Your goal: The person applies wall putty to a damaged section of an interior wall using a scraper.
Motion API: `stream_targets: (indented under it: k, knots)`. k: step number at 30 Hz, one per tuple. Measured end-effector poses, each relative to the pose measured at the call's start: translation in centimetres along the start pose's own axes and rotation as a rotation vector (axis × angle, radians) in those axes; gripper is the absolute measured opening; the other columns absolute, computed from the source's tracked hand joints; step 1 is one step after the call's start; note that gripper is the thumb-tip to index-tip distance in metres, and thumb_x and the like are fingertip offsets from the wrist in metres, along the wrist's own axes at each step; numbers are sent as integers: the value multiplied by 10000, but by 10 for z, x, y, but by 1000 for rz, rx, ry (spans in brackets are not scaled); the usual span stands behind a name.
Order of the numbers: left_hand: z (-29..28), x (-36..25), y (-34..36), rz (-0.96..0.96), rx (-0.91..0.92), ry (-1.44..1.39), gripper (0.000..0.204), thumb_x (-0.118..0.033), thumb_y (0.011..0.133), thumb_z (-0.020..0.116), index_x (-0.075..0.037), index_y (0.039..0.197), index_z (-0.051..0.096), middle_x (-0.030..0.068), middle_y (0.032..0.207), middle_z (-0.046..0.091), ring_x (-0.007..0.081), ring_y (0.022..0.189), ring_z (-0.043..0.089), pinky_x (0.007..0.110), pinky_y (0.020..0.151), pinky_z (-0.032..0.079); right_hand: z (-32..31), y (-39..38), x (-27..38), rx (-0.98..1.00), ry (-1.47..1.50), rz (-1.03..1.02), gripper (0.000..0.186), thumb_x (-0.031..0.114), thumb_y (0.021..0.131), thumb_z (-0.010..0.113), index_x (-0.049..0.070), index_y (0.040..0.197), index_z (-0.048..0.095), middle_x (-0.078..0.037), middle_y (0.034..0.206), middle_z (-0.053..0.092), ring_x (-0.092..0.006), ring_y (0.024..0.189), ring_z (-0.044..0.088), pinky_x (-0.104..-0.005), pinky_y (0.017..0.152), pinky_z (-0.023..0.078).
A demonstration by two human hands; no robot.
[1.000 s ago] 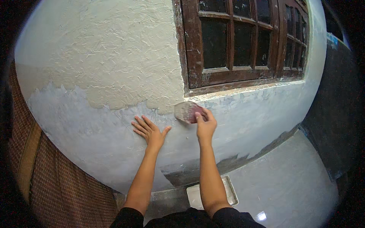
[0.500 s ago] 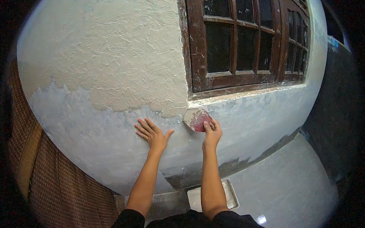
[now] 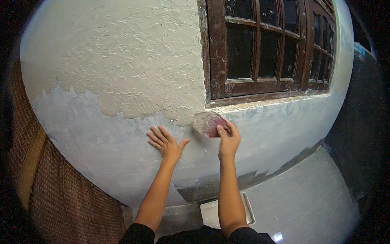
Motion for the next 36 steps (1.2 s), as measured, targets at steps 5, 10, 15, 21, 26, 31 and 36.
stream_targets:
  k: [5,10,15,21,26,31,36]
  knots:
    - [2,-5,0,-7,10,-42,1277,-639,700,653,146,1386,-83,384,1426,-192,576,1289,-225,685,988,-134,59,24,35,259,-298,-203,265,2,796,672,-40,1052,618,-71,885,651,-130,821,614,-263,750,495]
    - [-2,-9,-1,34,-45,-22,1271,-637,705,650,152,1384,-79,390,1423,-192,585,1284,-220,691,985,-127,28,43,56,135,-246,-228,257,-38,797,648,-36,1052,620,-74,935,654,-130,842,611,-246,763,486]
    - [3,-1,0,-38,76,-50,1258,-629,717,644,154,1384,-80,402,1418,-182,589,1283,-216,693,985,-124,61,29,35,312,-265,-157,284,-40,798,647,-29,1081,617,-65,925,651,-123,832,611,-252,748,490]
    - [-2,-8,0,16,-14,-4,1260,-639,711,641,156,1384,-70,406,1417,-175,594,1286,-201,694,988,-115,34,49,49,190,-189,-220,256,-24,809,643,-25,1064,619,-68,930,652,-133,834,621,-264,745,502]
    - [1,-5,0,-3,21,-26,1266,-645,703,642,158,1385,-60,407,1419,-168,594,1287,-197,693,992,-107,61,43,42,327,-274,-254,254,-49,808,631,-31,1060,615,-70,931,653,-131,839,617,-254,746,501]
    - [-3,-8,-1,24,-39,-9,1263,-644,704,641,159,1385,-57,404,1421,-166,594,1289,-192,694,992,-106,39,48,55,220,-162,-230,251,-48,803,631,-26,1053,624,-68,931,653,-125,840,617,-251,749,501]
    - [0,-6,-1,2,12,-35,1268,-641,701,647,158,1385,-62,402,1421,-170,591,1290,-195,699,986,-112,63,41,40,302,-305,-213,269,-43,801,643,-40,1068,610,-77,936,660,-121,837,616,-249,751,492]
Point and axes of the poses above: each hand's wrist, its own y-axis towards the middle knuckle, its own z-axis out of the palm, x = y × z, the point moved 8 cm from there along y, towards the middle knuckle
